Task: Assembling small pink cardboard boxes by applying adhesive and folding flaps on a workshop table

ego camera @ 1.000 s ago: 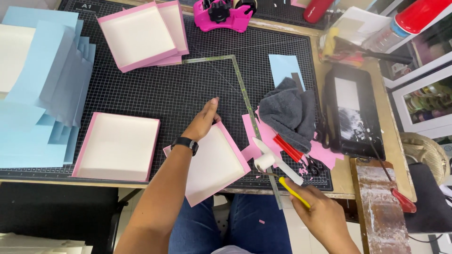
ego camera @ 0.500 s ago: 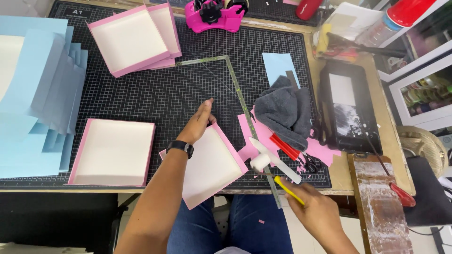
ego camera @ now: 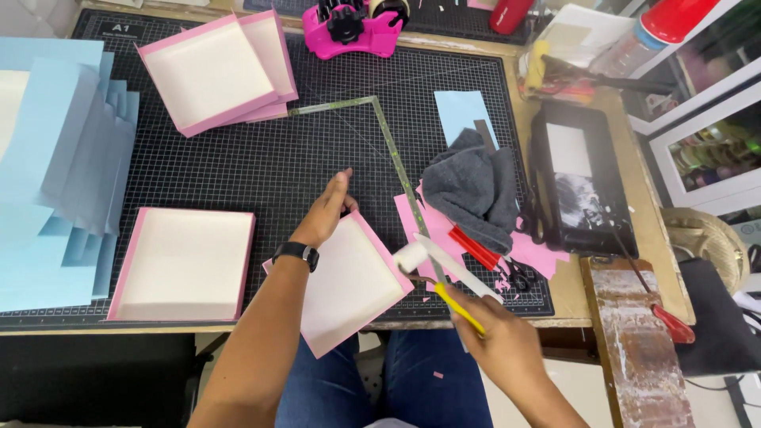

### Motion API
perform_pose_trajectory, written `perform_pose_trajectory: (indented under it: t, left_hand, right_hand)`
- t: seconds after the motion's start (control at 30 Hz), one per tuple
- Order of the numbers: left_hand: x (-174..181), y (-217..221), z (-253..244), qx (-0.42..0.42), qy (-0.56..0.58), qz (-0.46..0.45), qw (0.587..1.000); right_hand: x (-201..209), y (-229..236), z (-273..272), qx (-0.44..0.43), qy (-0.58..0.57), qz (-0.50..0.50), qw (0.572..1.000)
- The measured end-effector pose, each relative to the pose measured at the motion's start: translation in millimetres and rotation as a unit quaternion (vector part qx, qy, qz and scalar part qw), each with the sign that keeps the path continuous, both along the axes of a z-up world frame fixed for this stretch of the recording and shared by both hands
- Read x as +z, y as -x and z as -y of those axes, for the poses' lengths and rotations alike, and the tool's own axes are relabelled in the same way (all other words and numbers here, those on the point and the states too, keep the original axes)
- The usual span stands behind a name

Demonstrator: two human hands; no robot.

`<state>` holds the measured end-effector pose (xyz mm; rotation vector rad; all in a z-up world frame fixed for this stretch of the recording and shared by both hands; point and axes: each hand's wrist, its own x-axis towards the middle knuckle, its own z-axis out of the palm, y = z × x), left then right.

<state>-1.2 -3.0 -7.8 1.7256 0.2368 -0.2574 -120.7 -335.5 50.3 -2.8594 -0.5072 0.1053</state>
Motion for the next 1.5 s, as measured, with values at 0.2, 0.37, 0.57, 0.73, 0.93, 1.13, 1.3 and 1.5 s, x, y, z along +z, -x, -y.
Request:
perform_pose_trajectory:
  t: [0.2, 0.37, 0.57, 0.73, 0.93, 1.13, 1.3, 1.5]
  left_hand:
    - [-2, -1, 0, 0.001, 0.004, -0.002, 1.0]
    - [4, 1, 1, -0.004, -0.013, -0.007, 1.0]
    - [-16, -3, -4, -0.022, -0.039, 0.01, 0.999]
    - [-29, -5, -9, -0.032, -0.063, 0.024, 0.997]
    - [-66, -23, -14, -0.03, 0.001, 0.086, 0.996]
    - [1, -20, 40, 0.095, -0.022, 0.179, 0.979]
    - [-1, -34, 149, -0.144, -0.334, 0.373, 0.854]
    - [-131, -105, 210, -0.173, -0.487, 0.307, 0.799]
  right_hand:
    - [12, -1, 24, -0.038, 0.093, -0.086, 0.991]
    - [-3, -5, -7, 0.026, 0.032, 0.013, 0.999]
    - [-36, -40, -64, 0.054, -0.044, 0.053, 0.996]
    - [8, -21, -39, 0.051, -0.035, 0.015, 0.998]
    - [55, -23, 46, -0.204, -0.093, -0.09, 0.97]
    - [-12, -89, 149, -0.3, -0.038, 0.13, 0.944]
    - [-97, -150, 196, -0.345, 0.107, 0.069, 0.93]
    - [-83, -118, 155, -0.19, 0.044, 0.374, 0.907]
